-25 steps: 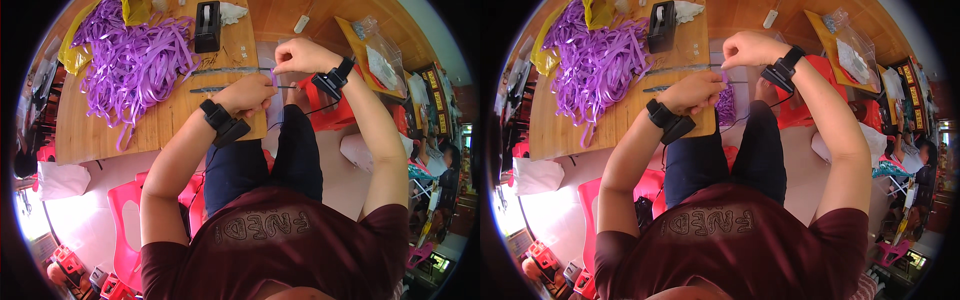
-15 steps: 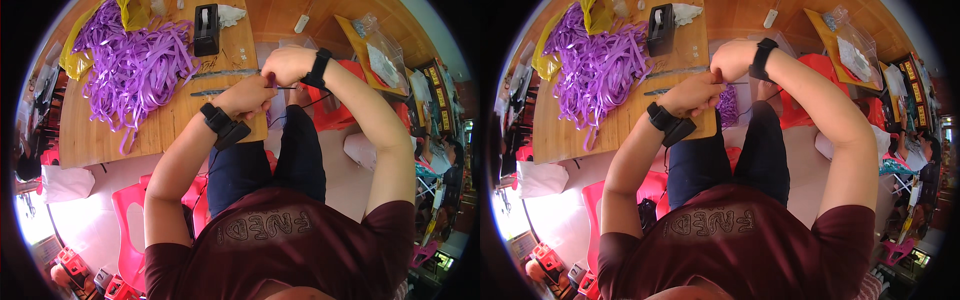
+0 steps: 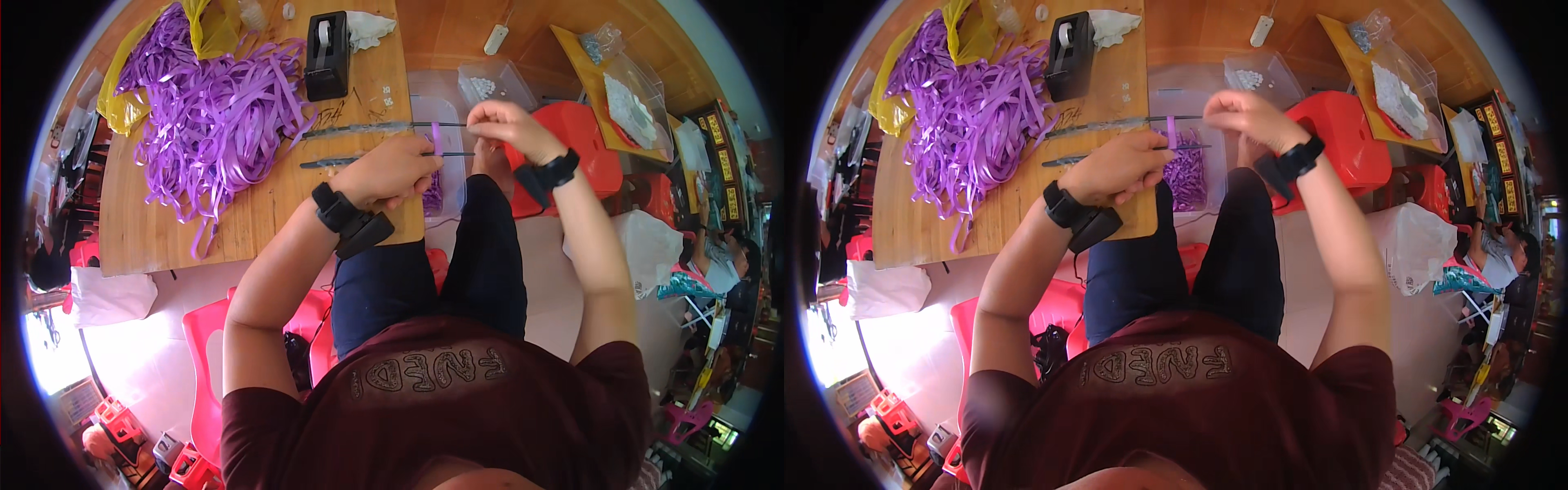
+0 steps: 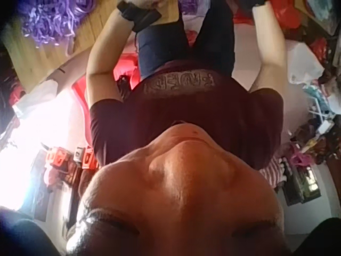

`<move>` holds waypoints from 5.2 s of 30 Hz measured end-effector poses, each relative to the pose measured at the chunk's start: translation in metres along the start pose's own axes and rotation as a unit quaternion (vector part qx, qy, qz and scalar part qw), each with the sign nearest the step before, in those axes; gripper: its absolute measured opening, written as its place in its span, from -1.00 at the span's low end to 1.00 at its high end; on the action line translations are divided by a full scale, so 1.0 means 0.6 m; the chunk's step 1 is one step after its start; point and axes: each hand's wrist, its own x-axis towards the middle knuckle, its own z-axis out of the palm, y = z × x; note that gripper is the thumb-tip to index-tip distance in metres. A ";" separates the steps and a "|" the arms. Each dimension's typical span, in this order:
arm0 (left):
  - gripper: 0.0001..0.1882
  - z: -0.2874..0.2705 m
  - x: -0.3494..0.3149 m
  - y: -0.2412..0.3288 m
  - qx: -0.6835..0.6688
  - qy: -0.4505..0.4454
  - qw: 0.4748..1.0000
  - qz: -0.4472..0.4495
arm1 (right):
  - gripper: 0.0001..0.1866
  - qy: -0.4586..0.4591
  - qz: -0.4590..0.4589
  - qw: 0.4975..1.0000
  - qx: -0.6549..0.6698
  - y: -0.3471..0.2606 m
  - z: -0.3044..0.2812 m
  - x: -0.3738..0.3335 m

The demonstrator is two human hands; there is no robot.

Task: Measuring and sorting purple ribbon strips into a plastic container at a workshop table.

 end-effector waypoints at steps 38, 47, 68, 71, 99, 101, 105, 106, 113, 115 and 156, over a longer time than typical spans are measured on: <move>-0.72 0.002 -0.017 0.010 0.030 0.015 0.999 -0.015 | -0.70 -0.077 -0.079 0.814 0.571 0.125 0.174 0.060; -0.71 0.002 -0.014 0.008 0.022 0.008 1.000 -0.011 | -0.56 -0.147 -0.091 0.714 0.678 0.112 0.172 0.071; -0.66 0.001 -0.017 0.014 0.024 0.008 1.000 -0.018 | -0.80 0.213 -0.066 0.948 0.227 0.017 0.171 0.001; -0.64 0.002 -0.021 0.015 0.023 0.014 1.000 -0.016 | -0.85 0.224 -0.044 0.935 0.271 0.034 0.168 0.002; -0.68 -0.005 -0.018 -0.010 0.067 0.010 0.997 0.042 | -0.78 -0.035 -0.092 0.769 0.632 0.157 0.176 0.066; -0.61 0.000 -0.023 -0.009 0.089 0.037 0.993 0.071 | -0.79 0.015 -0.060 0.773 0.631 0.148 0.172 0.047; -0.53 0.009 -0.050 0.005 0.098 0.072 0.989 0.079 | -0.81 0.004 -0.108 0.742 0.662 0.177 0.125 0.021; -0.53 0.008 -0.049 -0.013 0.093 0.090 0.988 0.079 | -0.81 -0.014 -0.115 0.728 0.676 0.168 0.122 0.015; -0.65 0.007 -0.160 -0.075 0.243 0.295 0.873 0.303 | -0.87 0.079 -0.071 0.785 0.611 0.209 0.106 -0.004; -0.66 -0.010 -0.208 -0.085 0.235 0.334 0.879 0.245 | -0.88 0.135 -0.036 0.855 0.500 0.214 0.111 0.016; -0.66 -0.276 -0.159 0.024 0.275 0.437 0.838 0.177 | -0.53 0.165 0.138 0.945 0.248 0.353 0.104 0.146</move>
